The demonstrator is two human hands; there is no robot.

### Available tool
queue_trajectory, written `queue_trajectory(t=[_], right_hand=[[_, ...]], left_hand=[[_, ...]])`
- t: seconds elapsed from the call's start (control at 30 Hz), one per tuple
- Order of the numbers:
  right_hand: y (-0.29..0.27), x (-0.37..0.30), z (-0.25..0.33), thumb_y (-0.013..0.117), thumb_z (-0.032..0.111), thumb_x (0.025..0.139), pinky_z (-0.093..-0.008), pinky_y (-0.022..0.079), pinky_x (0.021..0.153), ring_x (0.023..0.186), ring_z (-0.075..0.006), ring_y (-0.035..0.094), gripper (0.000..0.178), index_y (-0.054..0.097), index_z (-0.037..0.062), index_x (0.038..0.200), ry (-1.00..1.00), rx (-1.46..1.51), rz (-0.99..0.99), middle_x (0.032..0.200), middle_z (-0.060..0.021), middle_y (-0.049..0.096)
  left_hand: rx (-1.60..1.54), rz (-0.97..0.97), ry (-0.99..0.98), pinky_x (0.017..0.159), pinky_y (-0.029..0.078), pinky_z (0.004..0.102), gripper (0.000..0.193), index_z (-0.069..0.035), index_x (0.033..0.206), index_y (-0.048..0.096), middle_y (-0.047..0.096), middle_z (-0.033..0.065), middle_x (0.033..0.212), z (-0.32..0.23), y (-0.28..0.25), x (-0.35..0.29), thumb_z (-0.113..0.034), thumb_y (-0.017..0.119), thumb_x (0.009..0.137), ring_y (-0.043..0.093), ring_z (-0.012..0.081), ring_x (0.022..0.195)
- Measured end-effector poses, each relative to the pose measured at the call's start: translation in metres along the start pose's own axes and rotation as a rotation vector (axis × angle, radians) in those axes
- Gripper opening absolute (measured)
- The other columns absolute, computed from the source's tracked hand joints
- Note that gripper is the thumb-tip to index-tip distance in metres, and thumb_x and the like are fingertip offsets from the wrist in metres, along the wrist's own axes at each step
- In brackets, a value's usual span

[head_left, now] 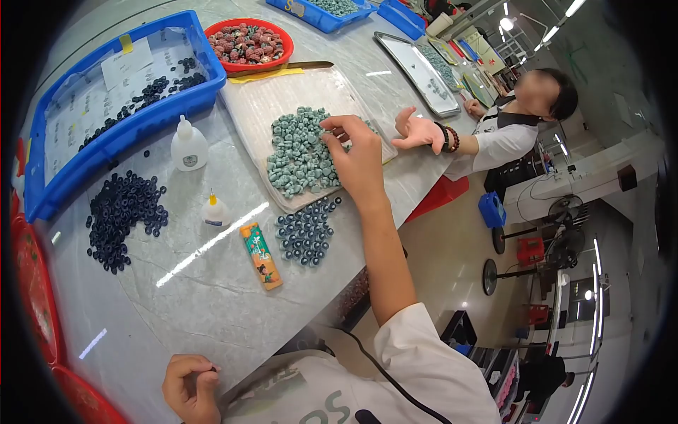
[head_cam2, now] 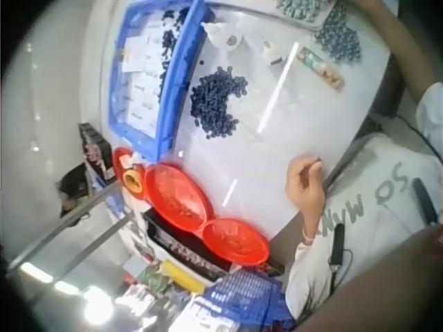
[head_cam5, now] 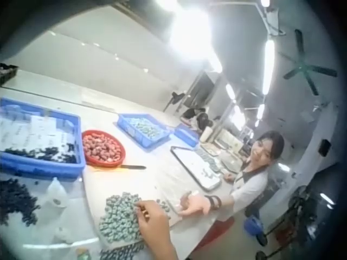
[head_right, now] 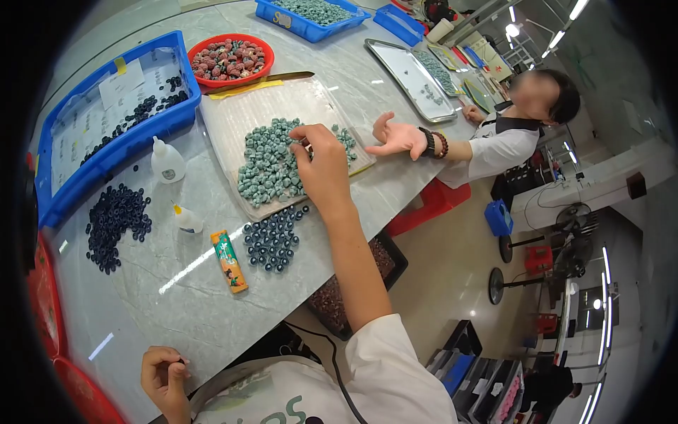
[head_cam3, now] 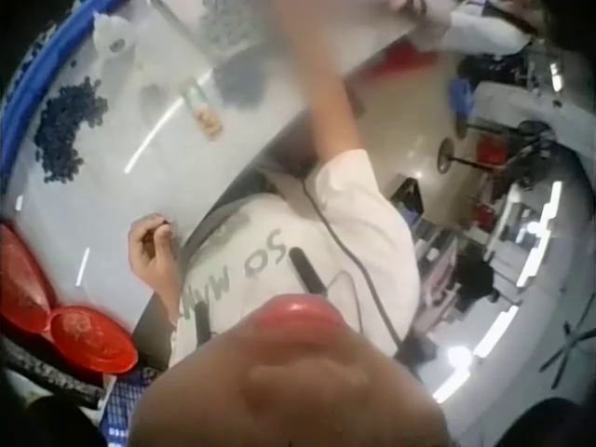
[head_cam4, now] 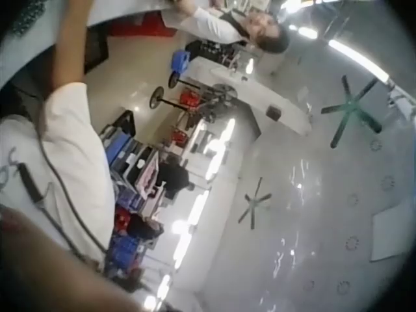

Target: Assembling small plastic toy components at a factory workbench.

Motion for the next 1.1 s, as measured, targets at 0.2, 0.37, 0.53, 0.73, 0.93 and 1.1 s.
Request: queue_trajectory(t=[0.2,0.37,0.53,0.73,0.93,1.1], right_hand=[[-0.005,0.000,0.004,0.059,-0.001,0.075,-0.0261,0.045,0.061,0.065,-0.0155,0.057,0.010,0.061,-0.0002,0.085,-0.019,-0.003,-0.045,0.081,-0.0092,0.061],[-0.011,0.000,0.002,0.059,-0.001,0.075,-0.0248,0.045,0.061,0.066,-0.0139,0.057,0.009,0.061,-0.0006,0.084,0.018,0.054,-0.126,0.080,-0.0080,0.060],[-0.011,-0.001,0.004,0.059,0.000,0.075,-0.0236,0.045,0.062,0.066,-0.0125,0.057,0.009,0.062,-0.0009,0.084,-0.029,0.120,-0.142,0.080,-0.0070,0.060],[-0.011,-0.001,0.005,0.060,0.003,0.076,-0.0235,0.044,0.060,0.064,-0.0113,0.055,0.009,0.063,-0.0002,0.084,0.023,0.112,-0.109,0.076,-0.0061,0.061],[-0.012,-0.001,0.004,0.061,0.006,0.076,-0.0230,0.041,0.057,0.061,-0.0095,0.052,0.008,0.063,0.0005,0.082,0.030,0.092,-0.095,0.071,-0.0049,0.062],[-0.010,-0.001,0.002,0.062,0.006,0.076,-0.0230,0.041,0.056,0.061,-0.0093,0.051,0.008,0.063,0.0003,0.080,0.054,0.101,-0.077,0.072,-0.0050,0.062]], left_hand=[[0.033,0.023,-0.017,0.055,0.037,0.0168,0.009,-0.002,0.088,0.056,0.056,0.0029,0.083,0.000,0.001,-0.001,-0.008,0.061,0.083,0.046,0.0060,0.062],[0.068,0.052,-0.014,0.054,0.036,0.0167,0.007,-0.002,0.088,0.057,0.054,0.0016,0.081,-0.001,0.002,-0.002,-0.006,0.060,0.084,0.045,0.0057,0.061],[0.071,0.064,-0.027,0.055,0.036,0.0162,0.007,-0.002,0.088,0.057,0.054,0.0009,0.080,0.000,0.002,-0.002,-0.006,0.060,0.084,0.045,0.0053,0.062],[0.100,0.062,-0.023,0.056,0.037,0.0160,0.007,-0.001,0.089,0.057,0.054,0.0008,0.080,-0.003,0.005,-0.001,-0.005,0.060,0.084,0.045,0.0054,0.062],[0.125,0.065,-0.003,0.056,0.037,0.0165,0.007,-0.001,0.088,0.057,0.054,0.0011,0.079,-0.004,0.006,0.000,-0.005,0.060,0.084,0.045,0.0058,0.063],[0.122,0.068,-0.028,0.057,0.039,0.0169,0.007,0.000,0.088,0.057,0.054,0.0013,0.080,-0.002,0.006,-0.001,-0.005,0.060,0.084,0.046,0.0062,0.063]])
Point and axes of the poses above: each hand's wrist, its own x-axis towards the middle knuckle, its own y-axis out of the palm, z = x × y, the point moved 5 cm from there along x, towards the middle knuckle
